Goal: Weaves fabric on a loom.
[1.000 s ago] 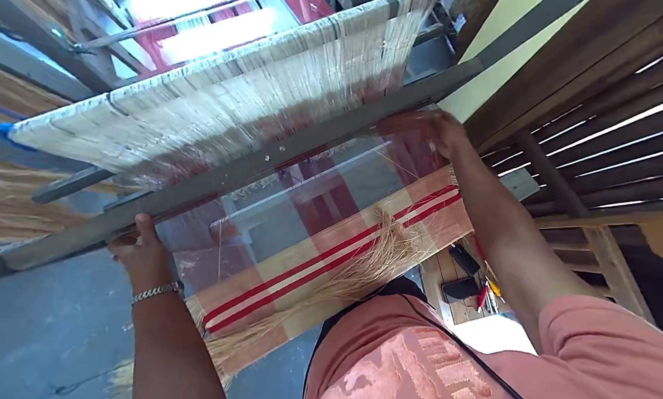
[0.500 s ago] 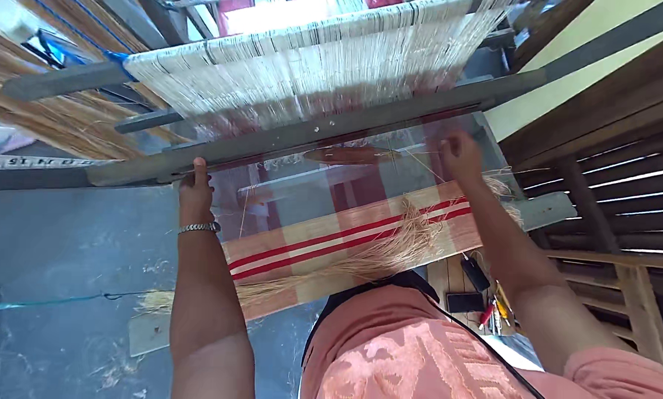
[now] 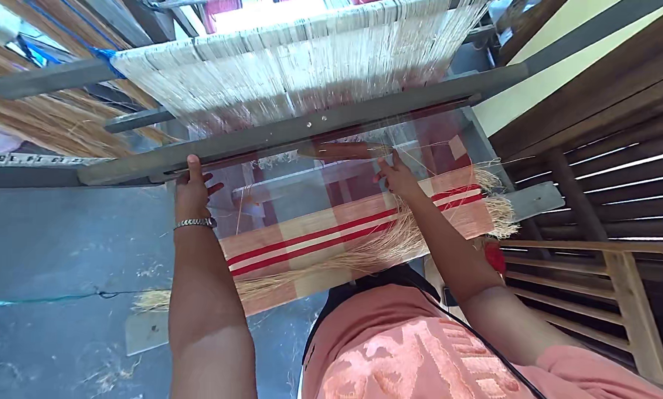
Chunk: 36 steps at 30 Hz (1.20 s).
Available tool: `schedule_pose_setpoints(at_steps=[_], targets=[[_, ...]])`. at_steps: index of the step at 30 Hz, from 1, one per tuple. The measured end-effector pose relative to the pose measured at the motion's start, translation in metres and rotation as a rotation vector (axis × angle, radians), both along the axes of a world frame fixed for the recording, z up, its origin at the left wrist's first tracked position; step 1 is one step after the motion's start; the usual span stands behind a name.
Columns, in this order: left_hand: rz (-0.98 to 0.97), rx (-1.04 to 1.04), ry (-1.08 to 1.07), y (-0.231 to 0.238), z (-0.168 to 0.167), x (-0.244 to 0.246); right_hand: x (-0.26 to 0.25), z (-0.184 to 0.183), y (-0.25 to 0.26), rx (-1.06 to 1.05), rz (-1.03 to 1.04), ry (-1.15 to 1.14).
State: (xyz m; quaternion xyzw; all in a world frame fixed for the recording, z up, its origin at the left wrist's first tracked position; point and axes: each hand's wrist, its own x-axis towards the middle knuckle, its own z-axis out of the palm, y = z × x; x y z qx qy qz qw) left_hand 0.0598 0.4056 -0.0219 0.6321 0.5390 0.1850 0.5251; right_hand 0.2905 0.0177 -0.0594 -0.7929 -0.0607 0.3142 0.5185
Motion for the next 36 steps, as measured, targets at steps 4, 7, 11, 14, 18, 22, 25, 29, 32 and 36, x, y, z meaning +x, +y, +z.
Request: schedule_pose_setpoints(at_steps=[4,7,11,14,18,22,25,29,32,36], targets=[[-0.006,-0.009,-0.006,0.008,-0.005,0.0,0.013,-0.004,-0.006,0.354,0.06,0.289],[-0.056,0.024,-0.059,0.014,-0.012,-0.002,0.037,-0.004,-0.014,0.515,0.276,0.65],[-0.124,0.045,-0.097,0.026,-0.024,-0.002,0.039,0.009,-0.016,0.341,0.25,0.527],[-0.163,0.038,-0.128,0.037,-0.034,-0.006,0.016,0.012,-0.026,0.28,0.187,0.36],[-0.296,0.076,-0.154,0.045,-0.047,-0.015,-0.002,0.002,-0.058,0.235,0.061,-0.03],[-0.236,0.21,-0.146,0.038,-0.031,-0.04,0.034,-0.006,-0.11,-0.044,-0.199,-0.484],[-0.119,0.192,-0.139,0.031,-0.038,-0.06,0.069,-0.01,-0.14,-0.378,-0.248,-0.658],[-0.01,0.169,-0.085,0.023,-0.06,-0.054,0.083,-0.033,-0.157,-0.683,-0.198,-0.648],[0.108,0.076,-0.175,0.012,-0.06,-0.047,0.083,-0.048,-0.171,-0.796,-0.192,-0.679],[0.317,0.087,-0.4,0.025,-0.053,-0.083,0.081,-0.056,-0.186,-0.821,-0.119,-0.665]])
